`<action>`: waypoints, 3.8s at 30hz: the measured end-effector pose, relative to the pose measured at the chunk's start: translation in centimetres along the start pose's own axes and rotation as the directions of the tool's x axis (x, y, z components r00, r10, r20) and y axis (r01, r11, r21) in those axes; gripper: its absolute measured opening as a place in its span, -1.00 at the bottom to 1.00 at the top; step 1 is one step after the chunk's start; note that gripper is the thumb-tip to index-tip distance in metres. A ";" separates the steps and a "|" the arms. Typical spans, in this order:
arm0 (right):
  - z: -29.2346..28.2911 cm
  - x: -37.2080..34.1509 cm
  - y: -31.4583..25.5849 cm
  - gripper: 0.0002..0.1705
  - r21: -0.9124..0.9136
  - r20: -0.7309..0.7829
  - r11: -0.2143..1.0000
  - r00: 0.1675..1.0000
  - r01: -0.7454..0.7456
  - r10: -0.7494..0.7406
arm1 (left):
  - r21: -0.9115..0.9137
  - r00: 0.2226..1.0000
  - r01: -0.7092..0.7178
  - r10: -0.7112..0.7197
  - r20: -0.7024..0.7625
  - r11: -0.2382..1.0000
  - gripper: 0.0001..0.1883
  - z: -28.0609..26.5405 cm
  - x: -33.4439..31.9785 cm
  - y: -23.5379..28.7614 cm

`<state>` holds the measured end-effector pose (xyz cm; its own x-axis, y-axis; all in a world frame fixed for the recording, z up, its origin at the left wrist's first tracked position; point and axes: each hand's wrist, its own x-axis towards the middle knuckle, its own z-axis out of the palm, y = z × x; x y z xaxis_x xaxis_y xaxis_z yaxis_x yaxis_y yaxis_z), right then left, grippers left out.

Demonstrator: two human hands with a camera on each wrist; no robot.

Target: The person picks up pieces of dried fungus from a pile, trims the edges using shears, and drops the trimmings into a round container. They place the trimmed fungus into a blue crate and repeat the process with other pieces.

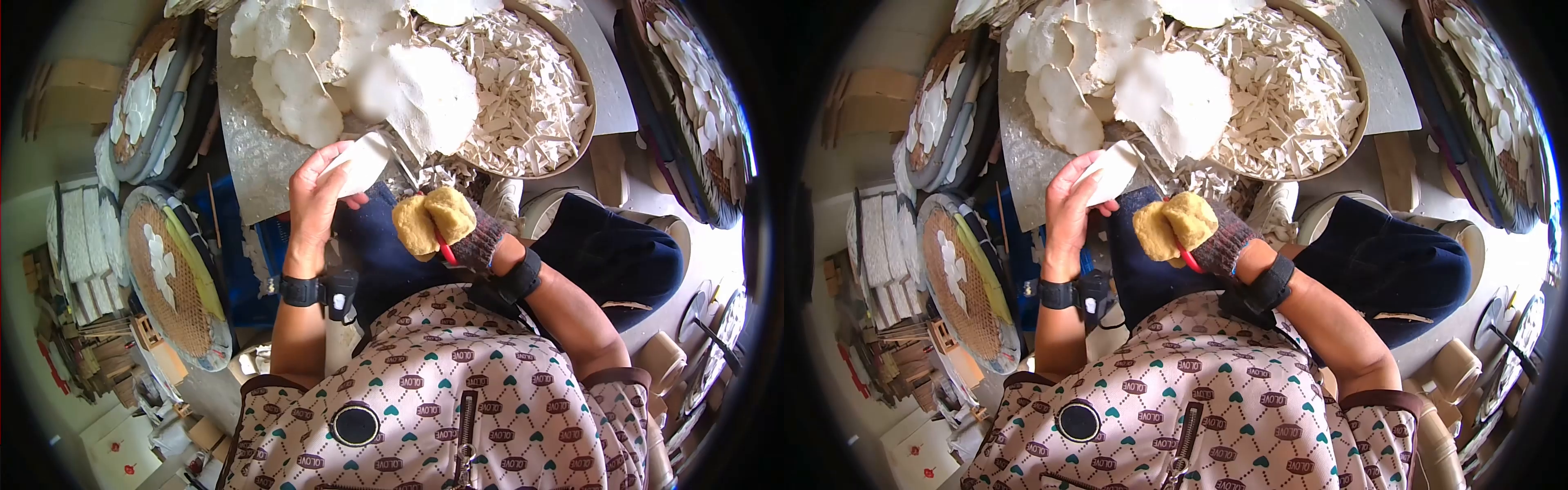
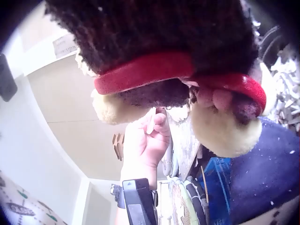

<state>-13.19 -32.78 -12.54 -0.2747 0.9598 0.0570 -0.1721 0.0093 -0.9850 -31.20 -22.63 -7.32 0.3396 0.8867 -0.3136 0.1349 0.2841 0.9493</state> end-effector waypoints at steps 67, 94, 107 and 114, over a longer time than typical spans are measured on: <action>-1.7 -5.6 0.5 -0.66 0.349 0.028 0.929 0.992 -0.123 0.121 | -0.290 0.993 -0.094 0.112 0.046 0.952 -0.26 3.4 2.0 1.4; -0.7 -3.4 -0.7 -0.73 0.394 -0.069 0.917 0.993 -0.060 0.095 | -0.174 0.971 0.072 -0.029 0.239 0.982 -0.26 3.0 1.7 0.8; -1.2 -4.1 -1.7 -0.70 0.574 0.025 0.794 0.973 -0.201 0.229 | 0.079 0.958 0.026 -0.048 0.282 0.997 -0.51 0.5 5.2 3.9; -2.7 -4.1 -4.1 -0.63 -0.317 0.143 0.947 0.990 0.051 -0.006 | 0.366 0.855 -0.078 -0.126 0.503 0.927 -0.89 -1.5 8.0 7.3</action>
<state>-8.81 -36.01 -9.16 -0.4059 0.9099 0.0855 0.1230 0.1471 -0.9815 -28.90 -12.92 -2.91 0.7413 0.5391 -0.3999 0.4391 0.0611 0.8964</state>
